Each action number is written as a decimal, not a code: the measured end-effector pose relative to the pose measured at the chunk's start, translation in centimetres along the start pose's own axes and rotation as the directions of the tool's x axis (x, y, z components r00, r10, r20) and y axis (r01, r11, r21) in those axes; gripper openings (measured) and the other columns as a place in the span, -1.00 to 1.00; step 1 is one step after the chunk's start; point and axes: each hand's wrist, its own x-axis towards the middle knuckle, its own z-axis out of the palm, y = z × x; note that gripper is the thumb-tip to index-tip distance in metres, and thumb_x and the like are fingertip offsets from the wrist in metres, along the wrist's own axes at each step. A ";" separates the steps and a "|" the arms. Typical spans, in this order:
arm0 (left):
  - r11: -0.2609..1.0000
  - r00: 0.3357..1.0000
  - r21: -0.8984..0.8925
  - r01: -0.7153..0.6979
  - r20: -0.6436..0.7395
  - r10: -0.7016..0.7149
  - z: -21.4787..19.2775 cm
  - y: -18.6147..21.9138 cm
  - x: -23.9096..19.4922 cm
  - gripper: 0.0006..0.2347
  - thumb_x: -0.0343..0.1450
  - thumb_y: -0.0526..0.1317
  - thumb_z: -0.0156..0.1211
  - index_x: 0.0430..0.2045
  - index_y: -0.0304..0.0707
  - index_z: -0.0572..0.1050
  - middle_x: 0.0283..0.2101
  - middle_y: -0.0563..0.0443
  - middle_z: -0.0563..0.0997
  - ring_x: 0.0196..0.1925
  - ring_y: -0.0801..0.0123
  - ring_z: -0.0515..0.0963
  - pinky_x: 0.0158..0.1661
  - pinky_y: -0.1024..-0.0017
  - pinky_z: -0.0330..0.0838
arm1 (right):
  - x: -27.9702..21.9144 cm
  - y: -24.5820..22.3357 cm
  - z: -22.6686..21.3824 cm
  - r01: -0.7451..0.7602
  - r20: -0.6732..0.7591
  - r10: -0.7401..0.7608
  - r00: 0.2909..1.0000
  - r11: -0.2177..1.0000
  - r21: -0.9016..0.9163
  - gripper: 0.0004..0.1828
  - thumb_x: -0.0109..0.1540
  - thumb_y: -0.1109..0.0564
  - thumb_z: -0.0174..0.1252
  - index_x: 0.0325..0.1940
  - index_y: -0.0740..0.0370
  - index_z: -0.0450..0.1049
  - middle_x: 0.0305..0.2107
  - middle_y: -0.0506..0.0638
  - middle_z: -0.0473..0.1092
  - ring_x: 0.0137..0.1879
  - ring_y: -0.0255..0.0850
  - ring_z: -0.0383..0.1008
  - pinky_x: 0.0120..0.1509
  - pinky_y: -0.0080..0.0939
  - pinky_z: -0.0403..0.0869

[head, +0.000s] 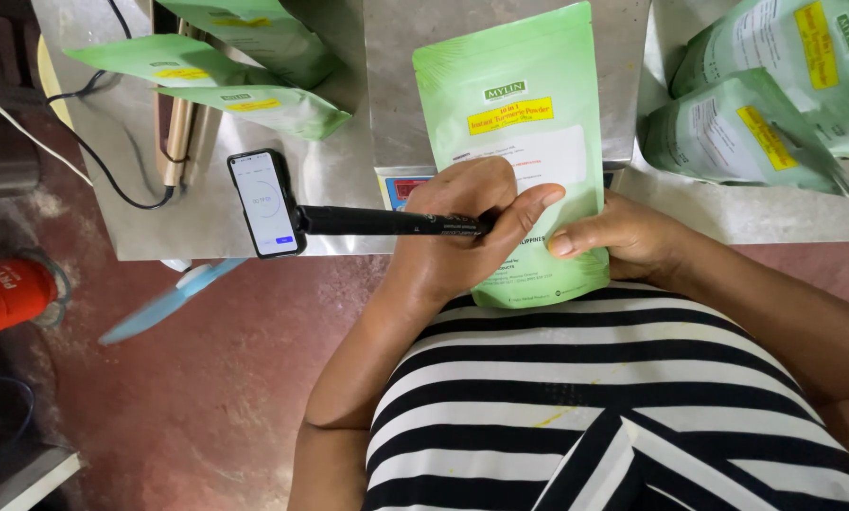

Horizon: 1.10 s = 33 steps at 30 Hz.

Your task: Labeling green pouches with a black marker on a work table

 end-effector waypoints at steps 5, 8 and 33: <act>1.000 1.000 -0.017 0.015 -0.001 -0.015 0.1 -0.3 0.0 -0.61 0.40 -0.15 0.34 -0.70 -0.18 0.20 -0.71 -0.12 0.22 -0.67 -0.01 0.32 -0.56 0.32 0.28 | 0.2 -1.2 1.4 0.009 -0.013 -0.009 1.000 1.000 0.011 -0.56 0.05 0.25 0.25 0.02 0.40 0.52 -0.25 0.25 0.57 -0.09 0.12 0.62 0.10 0.45 0.51; 1.000 1.000 -0.006 0.015 -0.002 -0.015 0.2 -0.2 0.1 -0.61 0.40 -0.13 0.34 -0.70 -0.18 0.20 -0.71 -0.12 0.22 -0.67 -0.03 0.32 -0.57 0.32 0.29 | 0.2 -1.2 1.4 0.004 -0.023 -0.003 1.000 1.000 0.025 -0.55 0.03 0.27 0.25 0.02 0.41 0.51 -0.26 0.27 0.57 -0.11 0.12 0.62 0.08 0.45 0.52; 1.000 1.000 0.019 -0.016 0.004 0.016 0.4 -0.2 0.1 -0.62 0.39 -0.11 0.35 -0.70 -0.18 0.22 -0.71 -0.11 0.23 -0.68 0.01 0.34 -0.59 0.31 0.27 | 0.1 -0.2 0.2 -0.004 -0.059 0.009 0.998 0.997 0.071 -0.58 0.02 0.30 0.27 -0.03 0.41 0.50 -0.34 0.27 0.55 -0.15 0.16 0.63 0.01 0.50 0.54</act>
